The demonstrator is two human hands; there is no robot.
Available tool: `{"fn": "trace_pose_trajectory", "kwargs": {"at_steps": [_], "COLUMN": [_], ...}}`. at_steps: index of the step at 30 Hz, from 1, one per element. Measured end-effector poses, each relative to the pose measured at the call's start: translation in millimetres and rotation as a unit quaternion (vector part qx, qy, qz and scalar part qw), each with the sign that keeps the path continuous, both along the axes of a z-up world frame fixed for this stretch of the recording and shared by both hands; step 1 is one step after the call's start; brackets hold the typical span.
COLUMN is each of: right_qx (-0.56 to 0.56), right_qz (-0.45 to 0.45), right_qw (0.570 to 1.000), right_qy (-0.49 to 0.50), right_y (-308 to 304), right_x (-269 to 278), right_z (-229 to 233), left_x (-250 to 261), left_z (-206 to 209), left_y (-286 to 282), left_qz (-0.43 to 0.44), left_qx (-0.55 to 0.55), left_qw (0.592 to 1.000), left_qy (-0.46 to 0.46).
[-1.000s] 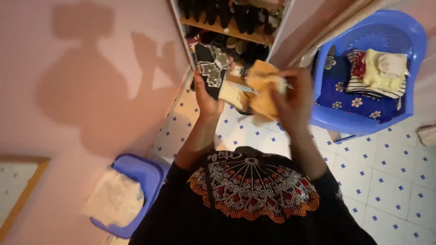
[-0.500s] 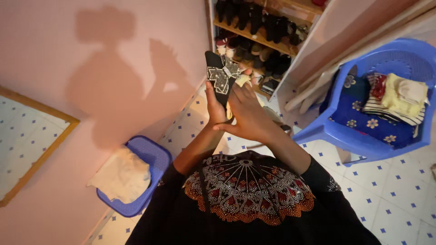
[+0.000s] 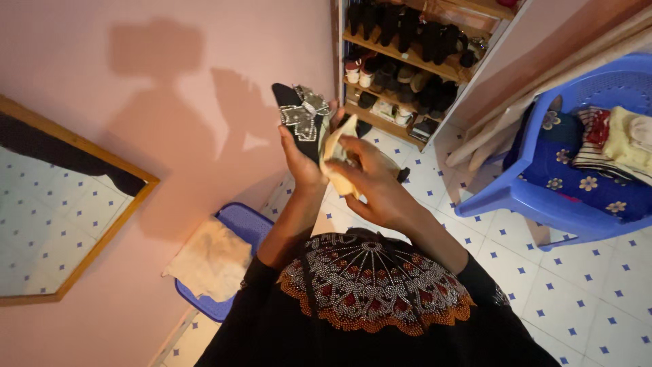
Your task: The person cleans two black high-heeled shoes using a cloth. The person wipes the exterior, straps, and soles of one shoe, then picks up and wipes the other shoe before placing them back on a shelf.
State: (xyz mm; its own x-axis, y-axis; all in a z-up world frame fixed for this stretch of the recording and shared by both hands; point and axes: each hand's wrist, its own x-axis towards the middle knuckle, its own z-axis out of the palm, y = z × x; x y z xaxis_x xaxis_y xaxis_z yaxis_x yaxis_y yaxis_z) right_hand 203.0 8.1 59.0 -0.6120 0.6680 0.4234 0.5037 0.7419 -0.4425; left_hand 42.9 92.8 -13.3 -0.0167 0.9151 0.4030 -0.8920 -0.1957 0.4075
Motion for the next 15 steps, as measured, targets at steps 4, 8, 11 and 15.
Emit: {"fn": "trace_pose_trajectory", "kwargs": {"at_steps": [4,8,11,15], "right_qx": [0.088,-0.033,0.099,0.109], "right_qz": [0.007,-0.033,-0.008,-0.06], "right_qw": [0.996,0.998,0.995,0.992], "right_qy": [-0.027,0.049,0.006,-0.006], "right_y": [-4,-1,6,11], "right_x": [-12,-21,-20,-24], "right_z": [4,6,11,13], "left_x": [-12,6,14,11], "left_z": [-1,3,18,29], "left_y": [3,-14,-26,-33], "left_qz": [-0.157,-0.108,-0.09,-0.117], "left_qx": [0.021,0.067,0.029,0.039], "left_qw": [0.977,0.991,0.995,0.992], "left_qy": [-0.144,-0.045,-0.005,0.028]}}
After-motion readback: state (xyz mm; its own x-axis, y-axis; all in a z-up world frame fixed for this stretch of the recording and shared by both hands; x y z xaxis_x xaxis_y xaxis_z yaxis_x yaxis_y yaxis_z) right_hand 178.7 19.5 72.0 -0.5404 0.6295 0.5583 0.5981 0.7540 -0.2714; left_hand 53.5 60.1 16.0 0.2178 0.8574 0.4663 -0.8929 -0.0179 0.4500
